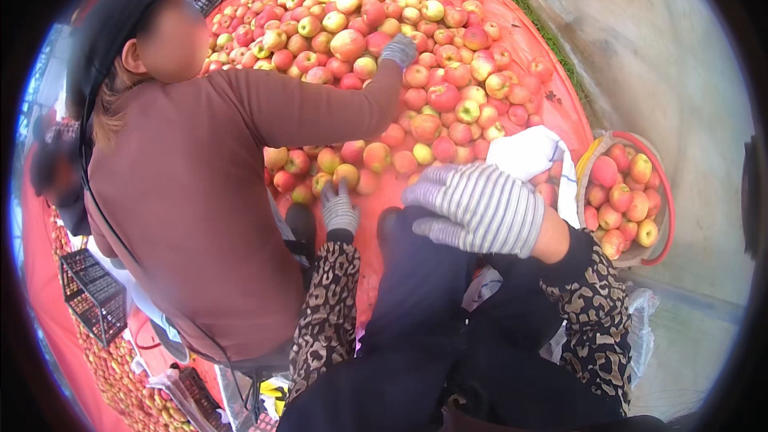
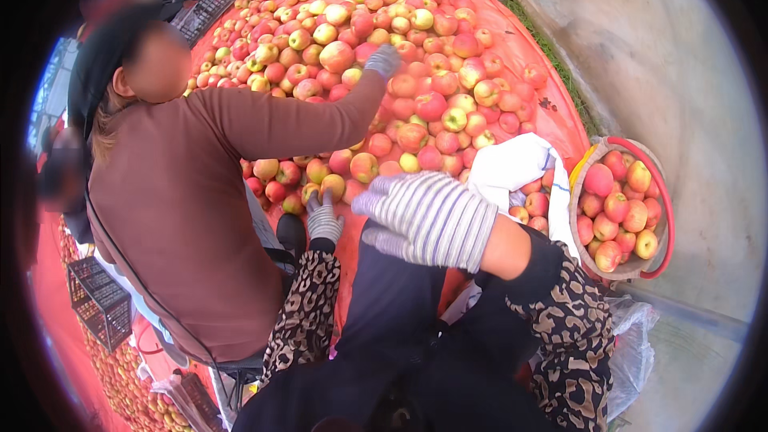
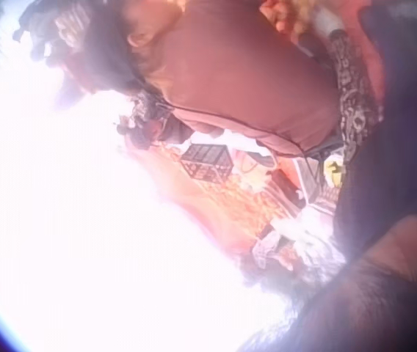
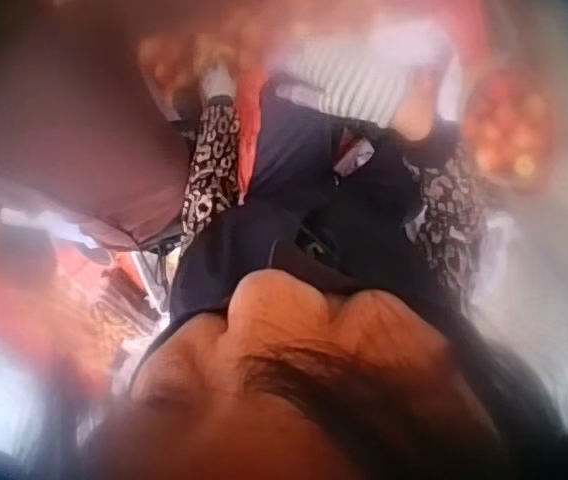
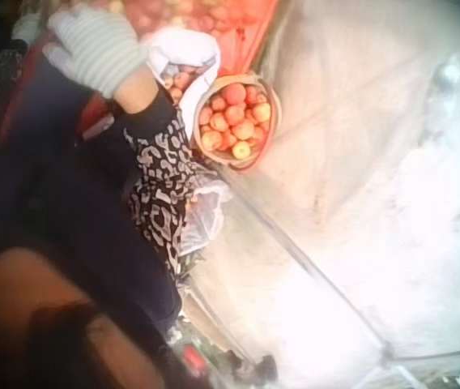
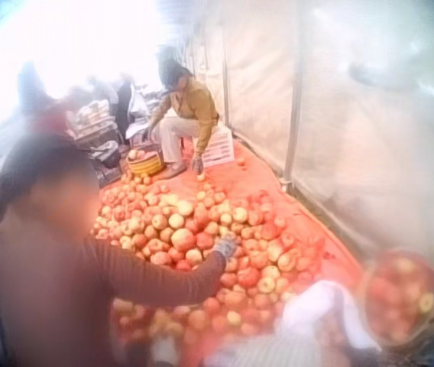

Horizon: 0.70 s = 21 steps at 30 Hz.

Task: The person sorts red and yellow apples from a large pile on a red tarp, picking them up by hand and placing them into a white sack and nearby baskets. The person works alongside others in an outdoor setting.

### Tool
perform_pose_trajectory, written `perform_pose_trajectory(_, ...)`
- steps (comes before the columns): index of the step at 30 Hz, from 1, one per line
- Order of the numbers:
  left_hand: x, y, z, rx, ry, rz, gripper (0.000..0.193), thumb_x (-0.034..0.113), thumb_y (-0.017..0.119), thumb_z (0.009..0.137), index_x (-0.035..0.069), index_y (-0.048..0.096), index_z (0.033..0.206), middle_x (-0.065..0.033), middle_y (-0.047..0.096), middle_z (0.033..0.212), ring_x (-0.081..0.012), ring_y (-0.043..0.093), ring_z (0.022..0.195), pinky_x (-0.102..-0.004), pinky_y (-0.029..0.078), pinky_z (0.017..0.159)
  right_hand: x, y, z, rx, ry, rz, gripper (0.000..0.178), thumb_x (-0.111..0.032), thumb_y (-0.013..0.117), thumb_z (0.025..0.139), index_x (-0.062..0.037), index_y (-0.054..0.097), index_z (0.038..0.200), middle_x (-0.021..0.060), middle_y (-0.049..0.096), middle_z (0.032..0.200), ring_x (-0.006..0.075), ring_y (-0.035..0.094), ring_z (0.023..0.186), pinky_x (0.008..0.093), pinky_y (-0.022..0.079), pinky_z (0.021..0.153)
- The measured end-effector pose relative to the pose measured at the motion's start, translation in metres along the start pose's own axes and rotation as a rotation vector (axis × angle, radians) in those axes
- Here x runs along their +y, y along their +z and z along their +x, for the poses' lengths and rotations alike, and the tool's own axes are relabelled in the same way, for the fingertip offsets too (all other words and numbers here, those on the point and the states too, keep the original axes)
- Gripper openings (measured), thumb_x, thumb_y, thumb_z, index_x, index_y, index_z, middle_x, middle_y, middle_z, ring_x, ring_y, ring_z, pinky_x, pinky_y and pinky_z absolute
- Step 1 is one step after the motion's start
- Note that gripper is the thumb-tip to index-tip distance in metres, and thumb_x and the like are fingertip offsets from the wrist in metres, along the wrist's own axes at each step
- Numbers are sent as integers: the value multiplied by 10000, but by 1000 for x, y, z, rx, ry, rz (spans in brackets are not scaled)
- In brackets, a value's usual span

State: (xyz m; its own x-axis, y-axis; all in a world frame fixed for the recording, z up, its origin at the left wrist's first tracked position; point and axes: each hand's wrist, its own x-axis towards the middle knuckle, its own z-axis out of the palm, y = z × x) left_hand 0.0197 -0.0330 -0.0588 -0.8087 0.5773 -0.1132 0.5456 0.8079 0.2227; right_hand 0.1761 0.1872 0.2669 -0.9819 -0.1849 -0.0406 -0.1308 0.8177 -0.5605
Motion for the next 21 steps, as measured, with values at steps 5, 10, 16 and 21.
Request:
perform_pose_trajectory(5, -6, 5, 59, -152, 57, 234, 598, 103, 577, 776, 186, 410, 1344, -203, 393, 1356, -361, 470, 1178, -514, 417, 914, 0, 5, -10, -87, 76, -38, 398, -359, 563, 866, -69, 586, 1138, 136, 618, 1028, 313, 621, 890, 402, 488, 792)
perform_pose_trajectory(10, 0, 8, 68, -69, 108, 205, 480, 139, 578, 794, 170, 471, 1262, -186, 475, 1188, -362, 513, 1070, -447, 466, 862, 11, 16, -13, 70, 26, 12, 298, -279, 570, 852, -46, 581, 1037, 169, 588, 892, 330, 611, 797, 417, 501, 683)
perform_pose_trajectory(16, 10, 5, 30, 349, -58, -558, 754, 193, 779, 643, 107, 369, 1270, -186, 404, 1245, -368, 476, 1101, -441, 445, 933, 10, 15, -5, 3, 19, 24, 318, -294, 564, 859, -41, 590, 1050, 172, 584, 908, 326, 613, 796, 418, 499, 689)
perform_pose_trajectory(21, 49, 1, 6, 219, -187, -1527, 699, 339, 729, 724, 100, 368, 1273, -131, 456, 1156, -297, 499, 1023, -415, 464, 887, 14, 16, -8, 21, 28, 36, 335, -297, 568, 861, -48, 587, 1084, 160, 593, 937, 327, 619, 805, 408, 500, 686)
